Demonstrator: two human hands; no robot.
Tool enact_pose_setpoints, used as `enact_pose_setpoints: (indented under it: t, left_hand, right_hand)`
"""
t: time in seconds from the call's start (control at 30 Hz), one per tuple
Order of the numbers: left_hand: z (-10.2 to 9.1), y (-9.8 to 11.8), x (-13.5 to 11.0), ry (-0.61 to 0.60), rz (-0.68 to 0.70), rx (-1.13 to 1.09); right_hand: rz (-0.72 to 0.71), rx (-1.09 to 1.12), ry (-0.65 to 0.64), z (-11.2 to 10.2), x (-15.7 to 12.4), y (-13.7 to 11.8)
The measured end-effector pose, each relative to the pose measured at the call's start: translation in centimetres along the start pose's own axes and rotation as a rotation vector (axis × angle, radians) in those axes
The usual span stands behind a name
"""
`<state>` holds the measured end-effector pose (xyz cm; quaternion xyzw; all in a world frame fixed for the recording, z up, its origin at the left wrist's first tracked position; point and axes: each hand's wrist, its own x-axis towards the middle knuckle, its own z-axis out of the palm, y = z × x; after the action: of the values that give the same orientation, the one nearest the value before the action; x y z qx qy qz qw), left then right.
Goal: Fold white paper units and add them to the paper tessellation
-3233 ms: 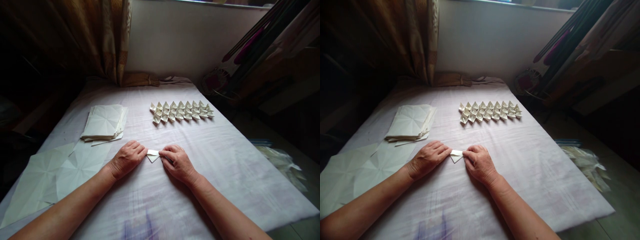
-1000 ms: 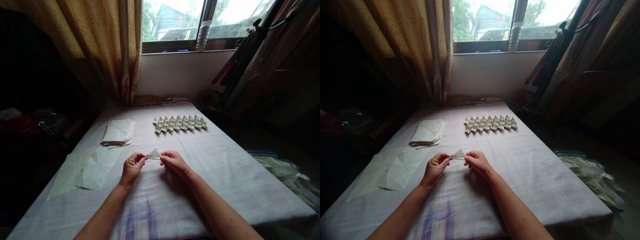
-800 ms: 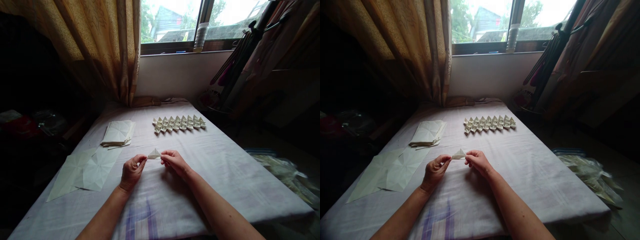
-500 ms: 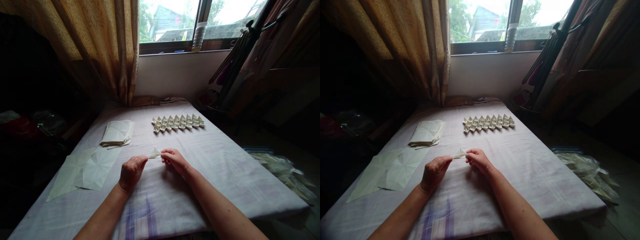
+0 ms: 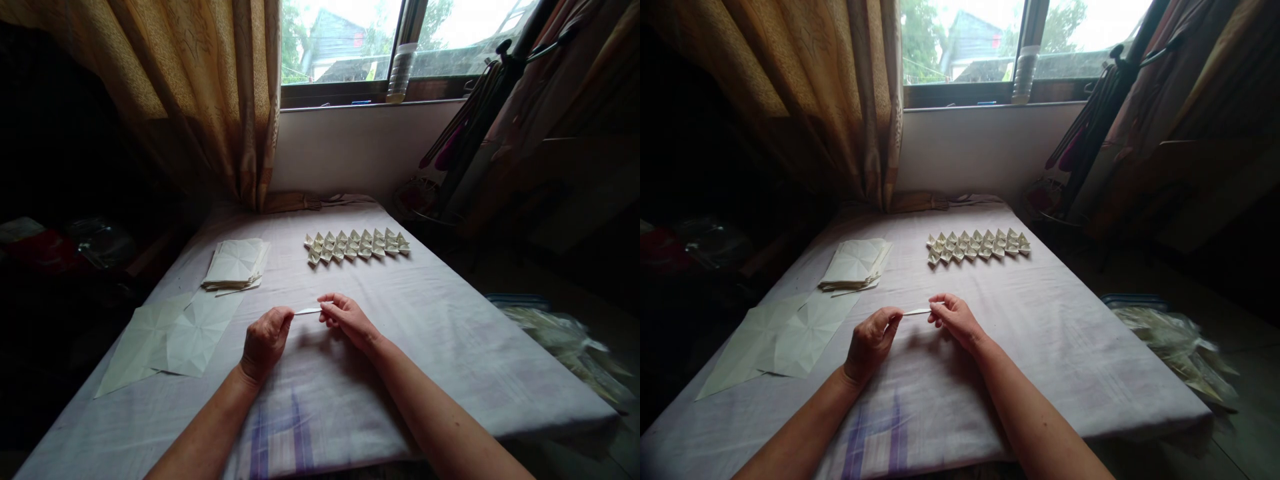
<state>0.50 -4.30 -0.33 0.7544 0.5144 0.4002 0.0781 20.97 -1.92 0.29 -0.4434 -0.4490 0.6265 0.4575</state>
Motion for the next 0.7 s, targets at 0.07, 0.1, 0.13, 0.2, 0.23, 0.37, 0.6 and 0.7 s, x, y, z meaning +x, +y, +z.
enact_pose_setpoints:
  t: [0.07, 0.1, 0.13, 0.2, 0.23, 0.37, 0.6, 0.7]
  left_hand:
    - [0.1, 0.0, 0.1, 0.027, -0.036, -0.011]
    - [0.1, 0.0, 0.1, 0.039, -0.058, -0.017]
    - [0.1, 0.0, 0.1, 0.049, -0.082, -0.024]
    - [0.2, 0.0, 0.2, 0.062, -0.131, -0.041]
    - [0.2, 0.0, 0.2, 0.066, -0.154, -0.052]
    - [0.1, 0.4, 0.2, 0.063, -0.242, -0.110]
    - [0.3, 0.5, 0.3, 0.017, -0.380, -0.298]
    - [0.4, 0.1, 0.5, -0.017, -0.437, -0.420]
  right_hand:
    - [-0.044, -0.002, 0.034, 0.1, 0.1, 0.4]
    - [-0.065, -0.003, 0.052, 0.1, 0.2, 0.6]
    - [-0.083, -0.003, 0.067, 0.2, 0.3, 0.8]
    - [-0.115, -0.003, 0.092, 0.2, 0.5, 1.3]
    - [-0.130, -0.002, 0.105, 0.2, 0.6, 1.5]
    - [-0.186, -0.002, 0.167, 0.3, 0.9, 2.2]
    - [-0.209, -0.013, 0.161, 0.6, 0.6, 1.9]
    - [-0.179, -0.011, 0.089, 0.6, 0.1, 1.2]
